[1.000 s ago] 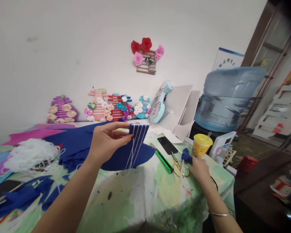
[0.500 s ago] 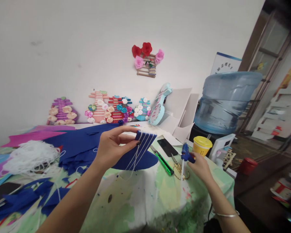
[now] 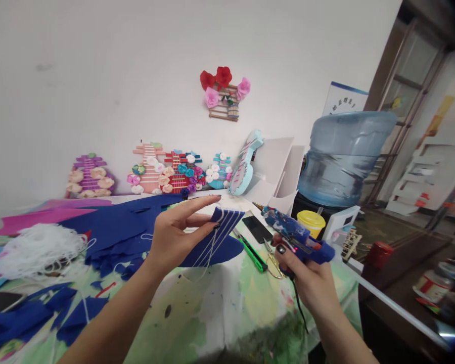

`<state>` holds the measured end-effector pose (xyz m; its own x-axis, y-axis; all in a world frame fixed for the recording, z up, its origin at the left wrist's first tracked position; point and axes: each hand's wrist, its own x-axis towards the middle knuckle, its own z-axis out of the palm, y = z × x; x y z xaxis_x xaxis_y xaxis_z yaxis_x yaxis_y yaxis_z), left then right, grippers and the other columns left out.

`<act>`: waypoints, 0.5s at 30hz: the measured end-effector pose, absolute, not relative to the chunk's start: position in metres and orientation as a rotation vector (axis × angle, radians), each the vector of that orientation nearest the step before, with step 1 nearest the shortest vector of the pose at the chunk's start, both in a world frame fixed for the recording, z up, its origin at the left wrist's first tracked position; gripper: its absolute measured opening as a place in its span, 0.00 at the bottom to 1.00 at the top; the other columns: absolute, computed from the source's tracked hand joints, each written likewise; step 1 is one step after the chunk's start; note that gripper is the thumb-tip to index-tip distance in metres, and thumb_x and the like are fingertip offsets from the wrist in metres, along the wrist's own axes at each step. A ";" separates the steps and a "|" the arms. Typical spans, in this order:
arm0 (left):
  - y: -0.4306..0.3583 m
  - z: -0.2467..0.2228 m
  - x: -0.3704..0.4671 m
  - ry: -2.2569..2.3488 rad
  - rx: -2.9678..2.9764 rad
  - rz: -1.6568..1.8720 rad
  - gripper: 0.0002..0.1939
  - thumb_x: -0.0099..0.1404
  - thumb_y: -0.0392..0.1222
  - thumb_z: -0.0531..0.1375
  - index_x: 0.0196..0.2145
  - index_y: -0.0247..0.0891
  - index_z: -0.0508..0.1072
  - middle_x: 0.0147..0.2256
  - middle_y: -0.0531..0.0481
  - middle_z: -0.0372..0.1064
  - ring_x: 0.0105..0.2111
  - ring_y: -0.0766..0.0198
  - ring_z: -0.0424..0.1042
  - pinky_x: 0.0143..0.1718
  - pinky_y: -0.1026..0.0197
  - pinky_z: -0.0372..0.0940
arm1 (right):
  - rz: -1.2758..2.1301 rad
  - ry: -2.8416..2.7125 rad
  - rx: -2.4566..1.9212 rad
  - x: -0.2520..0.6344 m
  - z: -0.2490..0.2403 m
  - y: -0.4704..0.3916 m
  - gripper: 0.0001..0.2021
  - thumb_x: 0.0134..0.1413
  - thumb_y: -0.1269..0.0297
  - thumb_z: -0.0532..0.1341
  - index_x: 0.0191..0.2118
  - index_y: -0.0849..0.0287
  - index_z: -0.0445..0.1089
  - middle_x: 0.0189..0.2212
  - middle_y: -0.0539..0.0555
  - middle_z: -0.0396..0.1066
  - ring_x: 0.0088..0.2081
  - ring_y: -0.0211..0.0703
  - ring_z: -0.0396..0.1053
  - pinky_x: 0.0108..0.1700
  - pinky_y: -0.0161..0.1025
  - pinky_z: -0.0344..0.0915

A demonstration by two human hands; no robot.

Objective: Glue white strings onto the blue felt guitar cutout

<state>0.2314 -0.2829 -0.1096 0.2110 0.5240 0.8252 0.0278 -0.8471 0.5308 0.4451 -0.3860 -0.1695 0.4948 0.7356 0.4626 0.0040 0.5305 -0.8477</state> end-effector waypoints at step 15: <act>-0.282 -0.117 0.234 0.493 2.383 1.874 0.29 0.57 0.33 0.66 0.56 0.50 0.69 0.47 0.53 0.74 0.33 0.64 0.79 0.44 0.64 0.73 | 0.552 -1.070 -0.801 0.404 -0.167 -0.404 0.08 0.51 0.62 0.67 0.38 0.55 0.75 0.32 0.51 0.74 0.25 0.33 0.65 0.25 0.30 0.66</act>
